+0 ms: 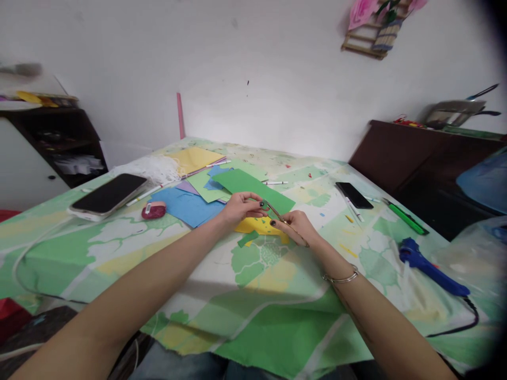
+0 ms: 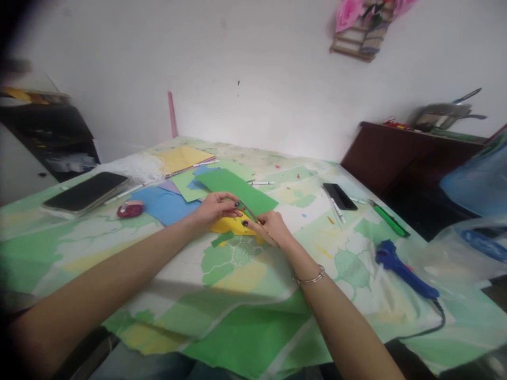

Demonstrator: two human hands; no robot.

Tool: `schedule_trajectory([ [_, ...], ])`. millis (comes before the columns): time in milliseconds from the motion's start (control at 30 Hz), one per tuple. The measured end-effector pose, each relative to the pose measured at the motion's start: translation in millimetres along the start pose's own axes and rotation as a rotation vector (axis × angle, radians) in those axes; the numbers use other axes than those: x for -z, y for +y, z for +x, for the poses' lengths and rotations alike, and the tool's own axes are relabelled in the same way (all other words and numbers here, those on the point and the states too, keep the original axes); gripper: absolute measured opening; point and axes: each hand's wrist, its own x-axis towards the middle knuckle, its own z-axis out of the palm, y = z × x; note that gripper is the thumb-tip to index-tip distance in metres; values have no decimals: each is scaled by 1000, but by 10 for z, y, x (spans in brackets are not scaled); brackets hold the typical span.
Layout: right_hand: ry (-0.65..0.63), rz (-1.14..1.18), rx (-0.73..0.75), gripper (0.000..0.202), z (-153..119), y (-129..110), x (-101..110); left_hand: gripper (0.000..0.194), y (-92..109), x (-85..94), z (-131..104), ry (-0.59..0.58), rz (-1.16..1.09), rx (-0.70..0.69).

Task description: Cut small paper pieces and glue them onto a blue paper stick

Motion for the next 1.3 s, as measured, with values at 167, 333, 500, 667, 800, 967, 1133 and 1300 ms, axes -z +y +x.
schedule_trajectory([
  [167, -3, -13, 6, 53, 0, 6, -1, 12, 17, 0, -9, 5, -13, -7],
  [333, -12, -15, -3, 53, 2, 13, 3, 11, 35, -4, -12, 18, -18, -12],
  [500, -28, -4, 1, 52, 4, 26, 8, 13, 21, 12, -7, 24, -11, -18],
  [667, -30, -10, 18, 52, 8, 38, 10, 14, 18, 17, 1, 24, -4, -24],
  [800, -30, -19, 34, 52, 6, 34, 13, 15, 40, 16, -3, 38, 6, -16],
  [967, -33, -32, 42, 54, 3, 33, 13, 15, 68, 11, -8, 46, 9, -11],
  [1133, -29, -56, 55, 55, 10, 46, 5, 16, 65, 22, -1, 52, 15, -32],
  [1300, -29, -71, 55, 56, 8, 33, 6, 22, 32, 73, 28, 47, 32, -79],
])
